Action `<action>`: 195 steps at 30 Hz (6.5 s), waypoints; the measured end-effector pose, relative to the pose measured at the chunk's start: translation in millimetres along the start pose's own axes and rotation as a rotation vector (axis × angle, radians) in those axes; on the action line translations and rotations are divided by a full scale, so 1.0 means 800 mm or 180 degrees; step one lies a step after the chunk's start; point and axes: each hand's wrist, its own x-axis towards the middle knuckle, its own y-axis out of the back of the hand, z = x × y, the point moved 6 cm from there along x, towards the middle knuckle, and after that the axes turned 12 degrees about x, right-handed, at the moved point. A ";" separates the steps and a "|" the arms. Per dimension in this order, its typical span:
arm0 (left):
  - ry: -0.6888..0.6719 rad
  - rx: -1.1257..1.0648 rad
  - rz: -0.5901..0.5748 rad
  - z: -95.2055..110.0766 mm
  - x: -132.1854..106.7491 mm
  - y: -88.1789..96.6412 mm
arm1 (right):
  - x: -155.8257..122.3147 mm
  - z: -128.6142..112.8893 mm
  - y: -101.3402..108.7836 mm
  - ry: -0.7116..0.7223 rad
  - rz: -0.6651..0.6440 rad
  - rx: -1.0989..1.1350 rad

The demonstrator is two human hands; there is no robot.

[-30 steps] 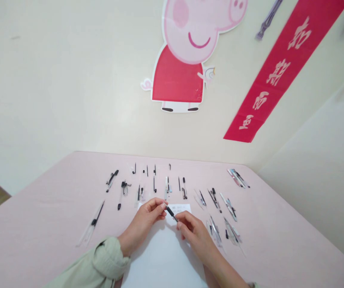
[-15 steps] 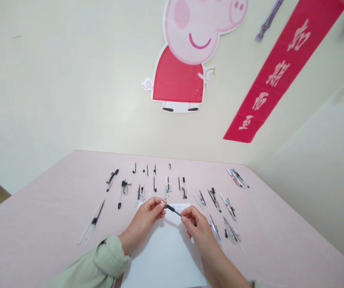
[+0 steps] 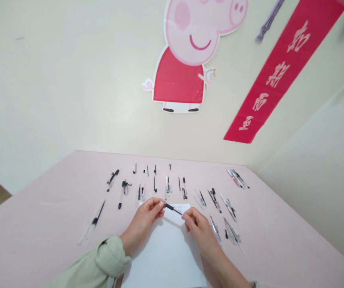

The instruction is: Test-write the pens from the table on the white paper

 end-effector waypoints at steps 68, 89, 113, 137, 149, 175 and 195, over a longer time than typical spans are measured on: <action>0.0118 0.0170 -0.0572 -0.004 -0.006 -0.015 | -0.013 0.000 -0.038 0.0042 -0.0640 -0.0069; 0.0266 -0.0487 -0.0199 -0.013 0.004 -0.003 | -0.012 0.006 -0.034 -0.0079 -0.0766 0.0004; -0.0053 0.0530 -0.0505 -0.007 -0.003 -0.015 | -0.011 0.002 -0.037 -0.0044 -0.0837 -0.0330; -0.0126 0.0727 -0.0520 -0.003 -0.007 -0.017 | -0.011 -0.002 -0.039 -0.0103 -0.0940 -0.0237; -0.0129 0.0749 -0.0446 -0.012 0.002 -0.013 | 0.016 -0.045 -0.021 0.0632 -0.0881 -0.1214; 0.0022 0.0693 -0.0569 -0.023 0.010 -0.018 | 0.288 -0.016 -0.059 0.0481 -0.0160 -0.3395; 0.0518 -0.1189 -0.0682 -0.010 -0.005 -0.020 | 0.050 -0.053 -0.047 0.0732 -0.0567 -0.1693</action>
